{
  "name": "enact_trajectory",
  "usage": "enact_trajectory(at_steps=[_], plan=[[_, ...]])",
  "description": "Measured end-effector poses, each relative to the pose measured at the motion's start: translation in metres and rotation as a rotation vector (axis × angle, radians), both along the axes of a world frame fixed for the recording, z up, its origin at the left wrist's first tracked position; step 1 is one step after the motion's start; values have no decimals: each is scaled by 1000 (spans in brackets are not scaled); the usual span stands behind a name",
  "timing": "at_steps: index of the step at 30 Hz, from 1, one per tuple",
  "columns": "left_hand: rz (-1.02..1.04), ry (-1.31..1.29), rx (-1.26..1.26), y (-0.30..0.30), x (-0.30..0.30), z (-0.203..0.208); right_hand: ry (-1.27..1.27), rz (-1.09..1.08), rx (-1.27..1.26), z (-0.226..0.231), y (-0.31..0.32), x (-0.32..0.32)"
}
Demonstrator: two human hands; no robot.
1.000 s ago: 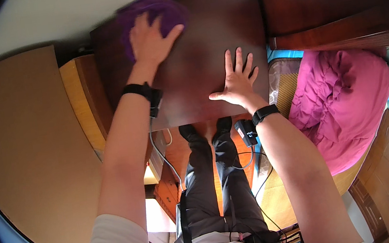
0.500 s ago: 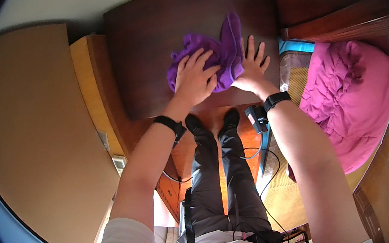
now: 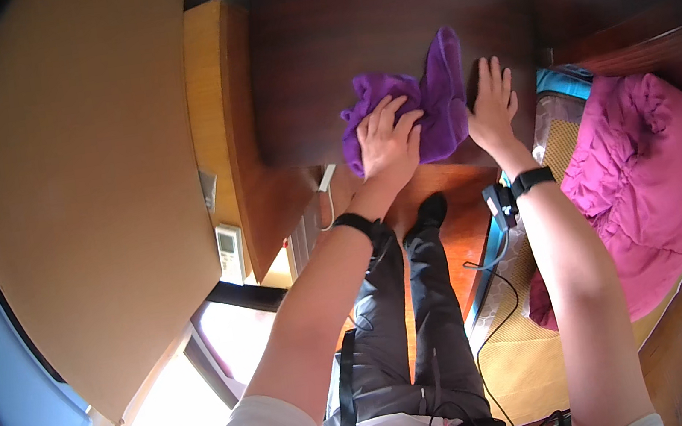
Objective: The person folds a patterned blanket and a pink duvet on a bed, then uses a purple cloth to wipe the top of a wooden nightstand.
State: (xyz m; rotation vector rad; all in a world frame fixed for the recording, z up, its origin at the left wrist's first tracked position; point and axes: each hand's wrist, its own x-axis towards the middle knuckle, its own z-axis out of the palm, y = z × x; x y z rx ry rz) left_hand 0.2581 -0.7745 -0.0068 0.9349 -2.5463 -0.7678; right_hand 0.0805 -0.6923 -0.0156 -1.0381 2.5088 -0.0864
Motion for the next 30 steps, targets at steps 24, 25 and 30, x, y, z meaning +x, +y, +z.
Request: enact_trajectory(at_steps=[24,25,30], plan=[[636,-74,99,5,164,9,90,149,-153,8,-102,98],[647,-96,103,8,176,12,64,209,-174,13,-117,113],[697,-149,154,20,213,24,-64,457,-322,16,-159,193]])
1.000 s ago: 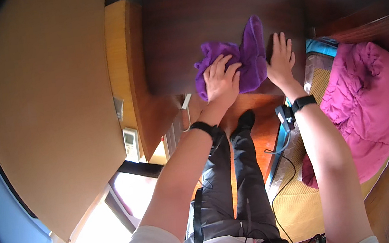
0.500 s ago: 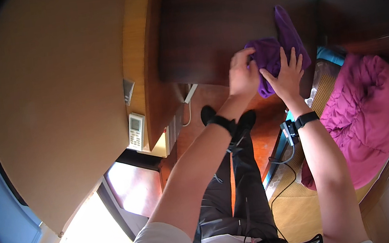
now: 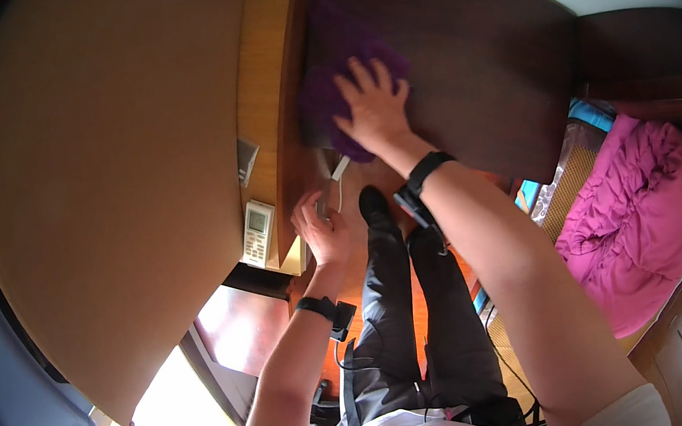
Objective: The person folds a patterned blanket and a pink duvet on a bed, then uses a purple cloth to wipe the top of a wooden nightstand.
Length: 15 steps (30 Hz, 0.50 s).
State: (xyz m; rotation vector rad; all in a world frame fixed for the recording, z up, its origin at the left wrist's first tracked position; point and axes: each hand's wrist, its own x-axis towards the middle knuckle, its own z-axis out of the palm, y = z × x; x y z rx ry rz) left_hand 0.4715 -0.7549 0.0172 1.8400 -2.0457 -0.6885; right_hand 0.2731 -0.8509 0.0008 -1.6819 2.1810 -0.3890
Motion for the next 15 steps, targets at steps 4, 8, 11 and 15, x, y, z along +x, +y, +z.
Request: enact_trajectory(at_steps=[4,8,11,15], plan=[[54,10,14,5,2,-1,-92,142,-99,-4,6,30],[89,40,36,4,-2,-11,-80,181,-137,-3,17,15],[220,74,137,3,-10,-28,-49,133,-158,-7,34,-13],[335,256,297,-11,-31,-43,54,-63,-153,-7,66,-76]])
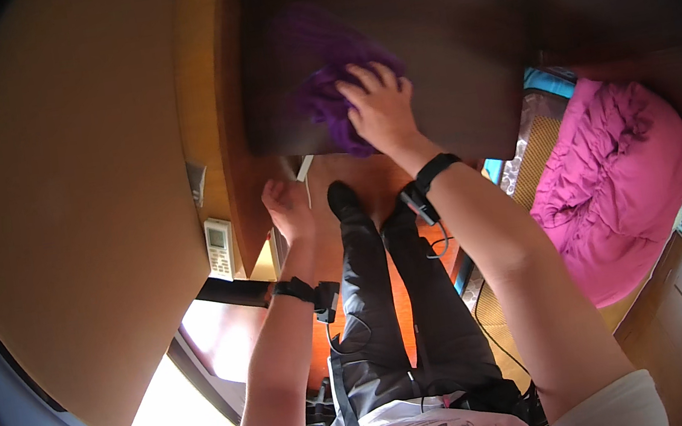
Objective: The person folds a patterned blanket and a pink duvet on a bed, then uses a purple cloth to wipe the top of a wooden nightstand.
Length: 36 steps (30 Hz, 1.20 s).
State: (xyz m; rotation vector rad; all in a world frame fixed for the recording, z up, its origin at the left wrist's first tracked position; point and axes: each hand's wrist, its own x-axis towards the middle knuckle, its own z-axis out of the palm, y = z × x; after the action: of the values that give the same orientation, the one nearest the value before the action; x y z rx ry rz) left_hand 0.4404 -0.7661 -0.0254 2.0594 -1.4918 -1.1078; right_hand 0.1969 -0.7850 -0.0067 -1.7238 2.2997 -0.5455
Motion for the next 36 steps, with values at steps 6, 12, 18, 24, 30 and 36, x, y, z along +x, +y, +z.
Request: enact_trajectory(at_steps=[6,12,18,24,30,36], plan=[[102,111,263,-35,-55,17,184,-366,101,-7,72,-109],[226,143,626,-68,-89,16,238,-518,-29,-30,149,-166],[303,171,838,-80,-92,9,-113,-870,-134,-50,188,-152],[266,209,907,-86,-95,4,-143,-910,-58,-39,200,-143],[281,250,934,-89,-87,-7,-151,-1011,27,-34,217,-121],[267,219,937,-87,-96,4,-194,-1151,94,-36,229,-92]])
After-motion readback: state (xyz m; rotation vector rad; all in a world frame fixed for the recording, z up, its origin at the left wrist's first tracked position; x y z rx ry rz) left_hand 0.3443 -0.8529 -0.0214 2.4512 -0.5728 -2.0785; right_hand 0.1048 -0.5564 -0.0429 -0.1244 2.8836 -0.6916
